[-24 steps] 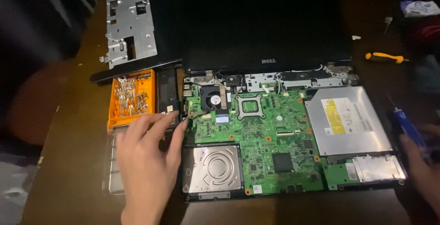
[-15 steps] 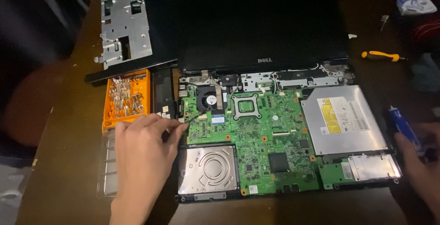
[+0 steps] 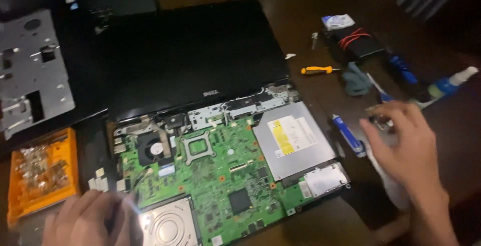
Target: Using a digital multimeter to test various electrical points on a disassembled laptop motherboard for troubleshooting.
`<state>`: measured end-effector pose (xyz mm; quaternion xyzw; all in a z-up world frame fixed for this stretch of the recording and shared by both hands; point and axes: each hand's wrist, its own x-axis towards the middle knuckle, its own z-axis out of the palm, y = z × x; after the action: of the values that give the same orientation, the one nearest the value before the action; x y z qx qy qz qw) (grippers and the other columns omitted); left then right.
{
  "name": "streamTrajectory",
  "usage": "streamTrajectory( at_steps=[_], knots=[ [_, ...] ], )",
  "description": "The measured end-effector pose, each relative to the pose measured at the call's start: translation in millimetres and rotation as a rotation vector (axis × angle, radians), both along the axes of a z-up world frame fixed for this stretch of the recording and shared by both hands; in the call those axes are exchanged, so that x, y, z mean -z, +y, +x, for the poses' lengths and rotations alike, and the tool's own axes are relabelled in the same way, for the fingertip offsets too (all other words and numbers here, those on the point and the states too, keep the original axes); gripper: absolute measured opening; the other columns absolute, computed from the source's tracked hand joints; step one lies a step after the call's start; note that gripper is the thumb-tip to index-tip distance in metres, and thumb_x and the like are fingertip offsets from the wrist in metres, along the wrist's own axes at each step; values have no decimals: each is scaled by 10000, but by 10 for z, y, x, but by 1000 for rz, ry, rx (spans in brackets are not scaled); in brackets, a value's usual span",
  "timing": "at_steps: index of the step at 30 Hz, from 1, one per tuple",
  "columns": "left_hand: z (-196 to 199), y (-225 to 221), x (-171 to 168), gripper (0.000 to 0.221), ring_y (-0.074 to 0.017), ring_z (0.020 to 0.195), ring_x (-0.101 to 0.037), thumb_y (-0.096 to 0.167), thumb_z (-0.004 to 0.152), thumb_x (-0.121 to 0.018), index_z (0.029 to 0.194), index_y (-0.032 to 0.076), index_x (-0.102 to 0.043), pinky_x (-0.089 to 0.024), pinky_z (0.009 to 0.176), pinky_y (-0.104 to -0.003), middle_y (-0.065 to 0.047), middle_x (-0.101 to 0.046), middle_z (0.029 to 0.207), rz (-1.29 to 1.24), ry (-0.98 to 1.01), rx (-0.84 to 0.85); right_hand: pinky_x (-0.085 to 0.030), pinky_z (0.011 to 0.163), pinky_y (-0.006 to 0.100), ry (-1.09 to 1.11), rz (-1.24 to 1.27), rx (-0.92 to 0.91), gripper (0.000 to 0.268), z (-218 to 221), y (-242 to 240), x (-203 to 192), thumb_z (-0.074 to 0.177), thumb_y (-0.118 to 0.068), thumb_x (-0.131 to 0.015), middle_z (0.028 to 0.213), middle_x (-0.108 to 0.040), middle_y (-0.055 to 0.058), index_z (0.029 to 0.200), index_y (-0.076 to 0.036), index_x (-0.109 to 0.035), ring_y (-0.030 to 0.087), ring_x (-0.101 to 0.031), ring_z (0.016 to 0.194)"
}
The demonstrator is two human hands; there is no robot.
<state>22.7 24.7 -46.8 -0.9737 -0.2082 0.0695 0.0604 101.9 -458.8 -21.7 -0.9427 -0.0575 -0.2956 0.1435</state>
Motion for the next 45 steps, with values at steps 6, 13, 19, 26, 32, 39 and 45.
streamTrajectory(
  at_steps=[6,13,19,26,32,39,45],
  knots=[
    [16,-62,198,431,-102,630,-721,679,843,-652,878,262,-754,-608,666,-230,46,-764,825,-89,-263,19,-543,885,437,22,-326,28,451,1133,-554,-346,998,-341,-715,1136,-706,229,1217,53,-711,346,-670,1026],
    [38,114,404,516,-163,635,-699,700,783,-664,916,210,-756,-618,628,-308,-49,-673,825,-100,-385,200,-599,802,516,437,-410,289,811,2306,-794,-186,809,-660,-751,1133,-733,229,1261,0,-616,413,-733,991],
    [-104,286,517,657,-120,831,-701,831,746,-569,963,242,-761,-615,716,-315,25,-670,1023,-121,-513,323,-635,757,464,481,-452,401,875,2267,-749,-134,906,-617,-682,1031,-817,213,1526,-42,-457,377,-813,881],
    [-157,644,653,300,-315,1086,-717,102,814,-695,1103,42,-750,-593,991,-477,-217,-690,1165,-754,-619,-14,-613,766,495,102,-455,279,762,1606,-608,-366,924,-465,-702,1089,-727,226,1485,10,-504,389,-697,1013],
    [-78,389,360,278,-337,1014,-758,68,847,-662,1079,-62,-740,-622,924,-457,-268,-736,1187,-995,-706,37,-552,784,457,-169,56,-180,581,818,-224,-924,968,-47,-719,1236,-639,349,1425,163,-428,418,-668,909],
    [-60,-1083,-1141,755,-143,1089,-798,347,699,-766,1429,282,-585,-674,826,-467,40,-775,1341,-1353,-563,204,-455,728,659,510,1279,-275,735,7,1010,-1273,718,-194,-342,1211,-505,325,1384,89,-475,519,-532,960],
    [-41,-1217,-1210,609,-163,851,-723,250,876,-679,1428,36,-541,-588,816,-317,-97,-758,1055,-1765,-512,698,-460,964,534,874,1397,-1121,692,-231,1096,-580,923,-375,-693,1207,-663,279,1379,118,-528,364,-621,1114]
  ],
)
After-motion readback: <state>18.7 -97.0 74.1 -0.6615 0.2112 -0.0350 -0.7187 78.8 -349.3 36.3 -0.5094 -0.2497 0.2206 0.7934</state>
